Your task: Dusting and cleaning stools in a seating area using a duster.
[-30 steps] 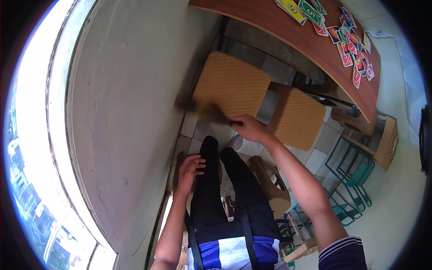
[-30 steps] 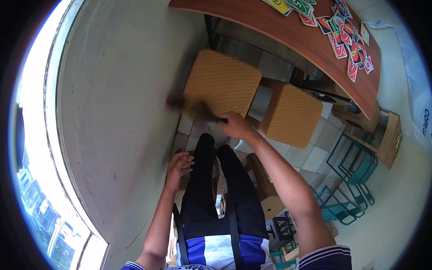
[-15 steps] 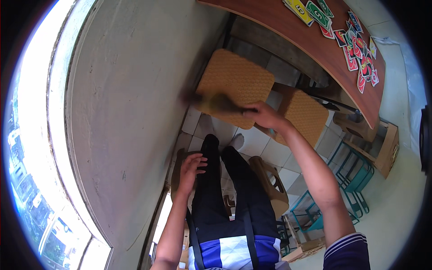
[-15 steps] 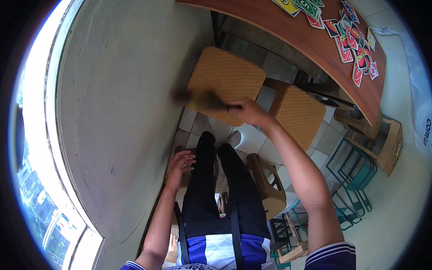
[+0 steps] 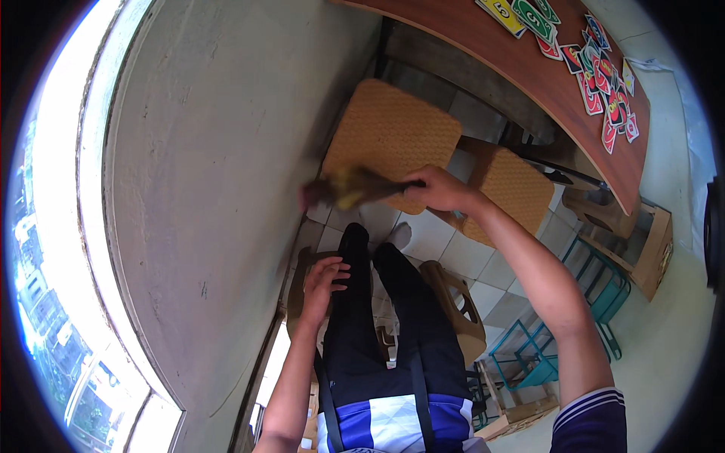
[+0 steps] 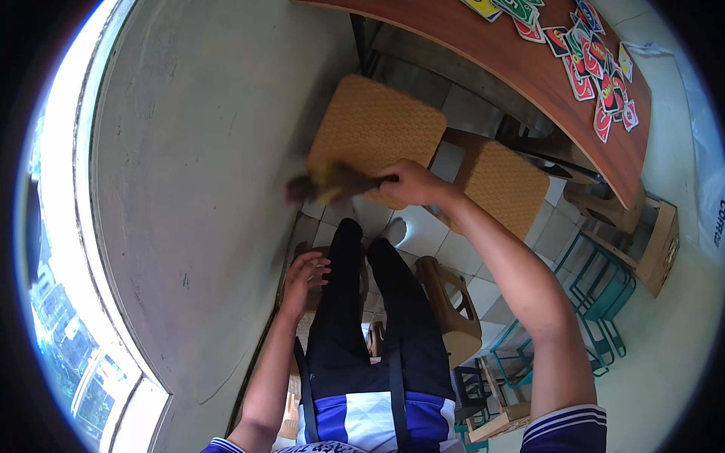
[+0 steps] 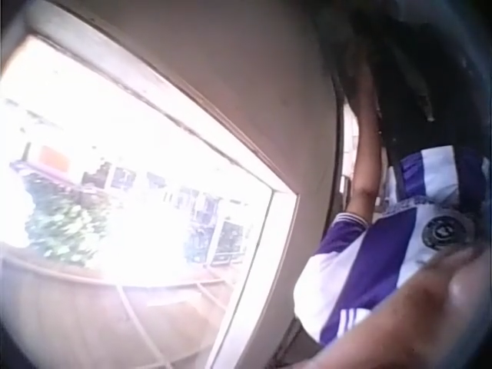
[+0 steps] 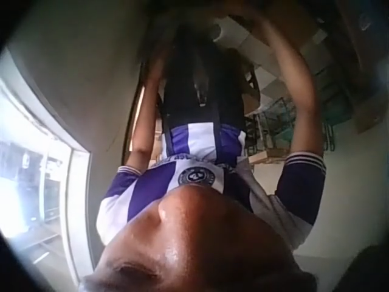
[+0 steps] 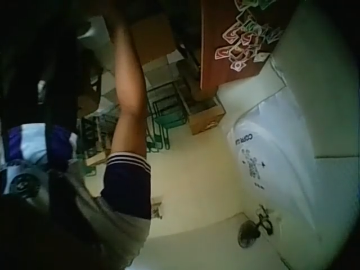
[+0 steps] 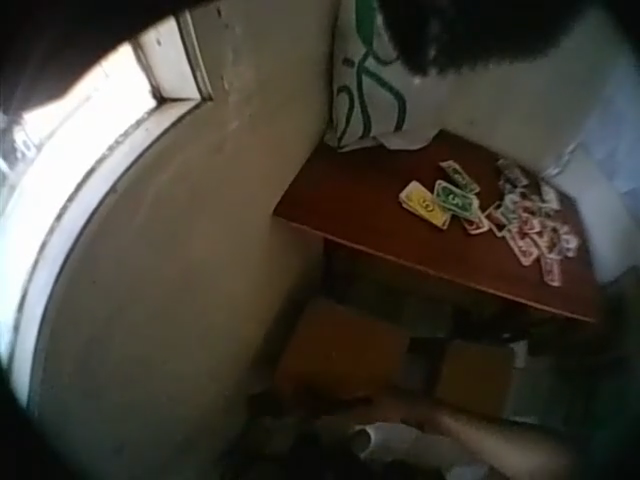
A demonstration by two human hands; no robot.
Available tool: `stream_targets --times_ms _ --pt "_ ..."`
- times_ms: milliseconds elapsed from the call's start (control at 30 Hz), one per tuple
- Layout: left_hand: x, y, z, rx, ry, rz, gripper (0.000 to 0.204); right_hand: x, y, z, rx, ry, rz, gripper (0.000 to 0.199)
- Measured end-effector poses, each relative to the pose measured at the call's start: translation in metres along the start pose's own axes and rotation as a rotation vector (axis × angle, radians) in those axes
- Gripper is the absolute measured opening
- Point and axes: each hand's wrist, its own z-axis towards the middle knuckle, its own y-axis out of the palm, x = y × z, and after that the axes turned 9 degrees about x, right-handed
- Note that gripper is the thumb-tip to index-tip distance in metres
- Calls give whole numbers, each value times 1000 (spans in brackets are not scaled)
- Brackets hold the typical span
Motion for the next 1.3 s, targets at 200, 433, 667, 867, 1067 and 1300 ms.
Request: stream_targets --times_ms 200,433,667,867,1067,1300 --pt "4 3 -2 -8 36 -38 30 8 -22 12 513 19 46 33" --pt "-11 -10 -11 13 30 -35 33 15 -5 -6 353 7 12 33" --pt "-13 -13 -15 -1 14 -25 33 25 -20 1 209 22 16 34" --pt "-4 -19 -16 -6 27 -20 33 12 -12 16 575 166 121 29" --pt "-6 -30 -17 -6 25 -5 34 20 23 1 84 -227 -57 28" --pt "-10 -27 -20 -13 31 -25 31 1 6 17 209 -37 -164 39"
